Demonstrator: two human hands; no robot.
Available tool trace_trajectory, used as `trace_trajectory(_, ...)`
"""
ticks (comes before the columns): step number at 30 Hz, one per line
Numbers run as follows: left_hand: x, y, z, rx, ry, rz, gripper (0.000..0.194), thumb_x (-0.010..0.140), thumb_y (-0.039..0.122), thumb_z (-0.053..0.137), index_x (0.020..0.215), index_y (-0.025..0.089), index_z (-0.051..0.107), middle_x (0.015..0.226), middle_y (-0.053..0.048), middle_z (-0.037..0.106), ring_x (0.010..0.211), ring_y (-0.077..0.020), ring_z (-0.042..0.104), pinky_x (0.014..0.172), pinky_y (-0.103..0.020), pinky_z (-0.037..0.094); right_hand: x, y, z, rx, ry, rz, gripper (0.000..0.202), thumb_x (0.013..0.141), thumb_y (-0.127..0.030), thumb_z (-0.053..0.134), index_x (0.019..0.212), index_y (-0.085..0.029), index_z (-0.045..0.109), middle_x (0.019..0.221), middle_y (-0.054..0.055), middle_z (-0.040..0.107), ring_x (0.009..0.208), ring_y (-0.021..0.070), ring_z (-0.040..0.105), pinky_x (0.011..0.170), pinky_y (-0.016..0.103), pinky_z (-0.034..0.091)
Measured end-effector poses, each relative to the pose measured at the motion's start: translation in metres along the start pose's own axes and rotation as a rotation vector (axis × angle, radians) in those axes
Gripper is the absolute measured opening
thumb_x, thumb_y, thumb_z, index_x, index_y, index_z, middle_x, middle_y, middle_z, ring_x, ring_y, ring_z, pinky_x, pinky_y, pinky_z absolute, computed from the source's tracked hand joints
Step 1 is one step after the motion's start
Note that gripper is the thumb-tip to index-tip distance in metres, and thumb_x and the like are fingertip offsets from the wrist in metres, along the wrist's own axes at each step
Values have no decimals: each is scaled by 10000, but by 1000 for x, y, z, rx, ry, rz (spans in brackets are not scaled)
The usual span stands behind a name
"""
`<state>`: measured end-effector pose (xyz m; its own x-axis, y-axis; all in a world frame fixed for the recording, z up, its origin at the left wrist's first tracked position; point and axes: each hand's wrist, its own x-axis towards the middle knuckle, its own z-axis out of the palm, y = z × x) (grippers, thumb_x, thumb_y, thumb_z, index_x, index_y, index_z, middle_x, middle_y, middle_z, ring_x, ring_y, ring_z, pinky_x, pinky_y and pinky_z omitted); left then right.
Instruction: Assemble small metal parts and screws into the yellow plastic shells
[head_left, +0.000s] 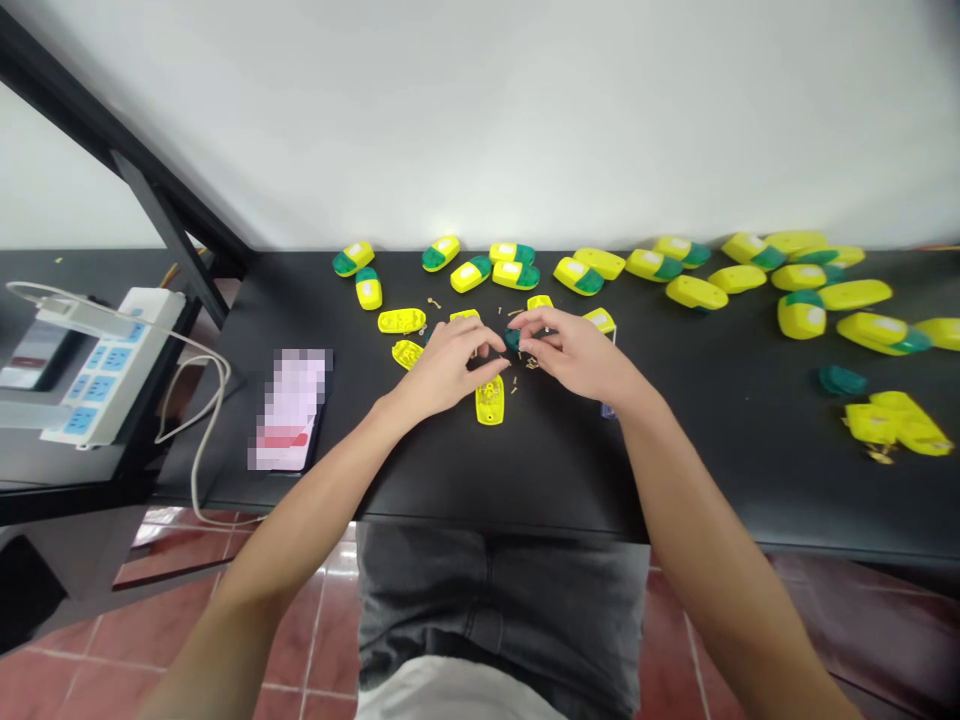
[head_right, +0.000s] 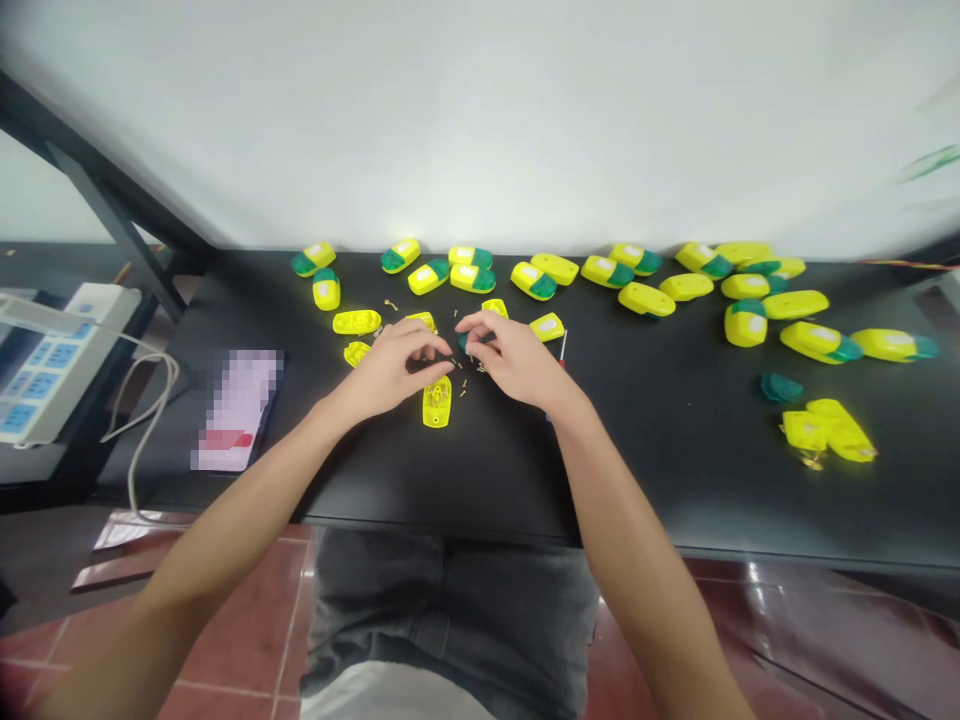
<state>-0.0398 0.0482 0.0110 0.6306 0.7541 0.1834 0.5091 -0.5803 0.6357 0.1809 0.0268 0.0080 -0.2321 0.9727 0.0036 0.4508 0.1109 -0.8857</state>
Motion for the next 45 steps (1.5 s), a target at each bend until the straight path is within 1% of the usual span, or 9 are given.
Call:
trace_trajectory(5,1,3,4,-234,75,15,166,988,324,682,884,198,714,818,-14,631,763,-157,569,745,-313,456,-4,-16,5,255,-56,33,258,916,-316,651,1158,-227,666,979,27,651,583,90,497,567,289,484)
trace_trajectory(9,0,2,5,-287,109,-9,237,1000,380,666,853,198,704,791,-12,638,728,-148,563,715,-302,472,-4,-20,8,281,-39,-15,248,917,-352,681,1133,-231,669,976,25,649,615,92,508,569,277,474)
trace_trajectory(15,1,-1,4,-328,145,-25,194,993,364,680,887,208,723,783,-1,631,701,-133,543,707,-290,477,-3,-18,0,270,10,-16,336,878,-431,759,1126,-225,664,970,29,695,622,97,538,592,288,512)
trace_trajectory(22,2,1,0,-337,263,4,226,998,428,683,926,224,745,828,-15,650,720,-141,549,708,-302,474,-4,-21,-3,268,68,-51,368,845,-492,788,1076,-216,709,935,35,717,596,95,534,522,270,459)
trace_trajectory(27,2,1,0,-345,258,-16,212,989,418,689,912,228,745,814,-9,640,712,-136,542,696,-295,470,-6,-23,-4,212,79,-55,345,860,-554,769,954,-222,753,772,6,674,561,105,511,548,292,461)
trace_trajectory(33,3,1,2,-384,213,-35,192,959,353,698,837,206,704,774,-1,623,683,-124,522,659,-283,444,-7,-22,-2,90,78,-26,246,862,-453,774,910,-211,769,637,-16,589,577,130,521,587,307,428)
trace_trajectory(37,3,1,-2,-370,137,-98,186,937,311,691,791,195,680,727,13,621,650,-113,498,630,-265,418,-7,-21,0,83,60,-30,250,853,-452,765,889,-204,769,625,-15,588,574,126,511,580,302,402)
trace_trajectory(40,3,-2,-9,-280,64,-83,158,928,275,674,794,190,687,754,8,657,672,-119,518,653,-270,421,-6,-20,-1,77,10,15,261,844,-443,765,898,-188,783,608,-9,593,557,119,485,560,299,366)
trace_trajectory(45,4,-2,-18,-53,67,-40,124,946,198,615,878,192,718,827,-18,690,788,-161,580,780,-316,455,-4,-19,1,96,-150,80,260,822,-426,757,895,-178,794,644,11,637,600,136,535,586,304,391)
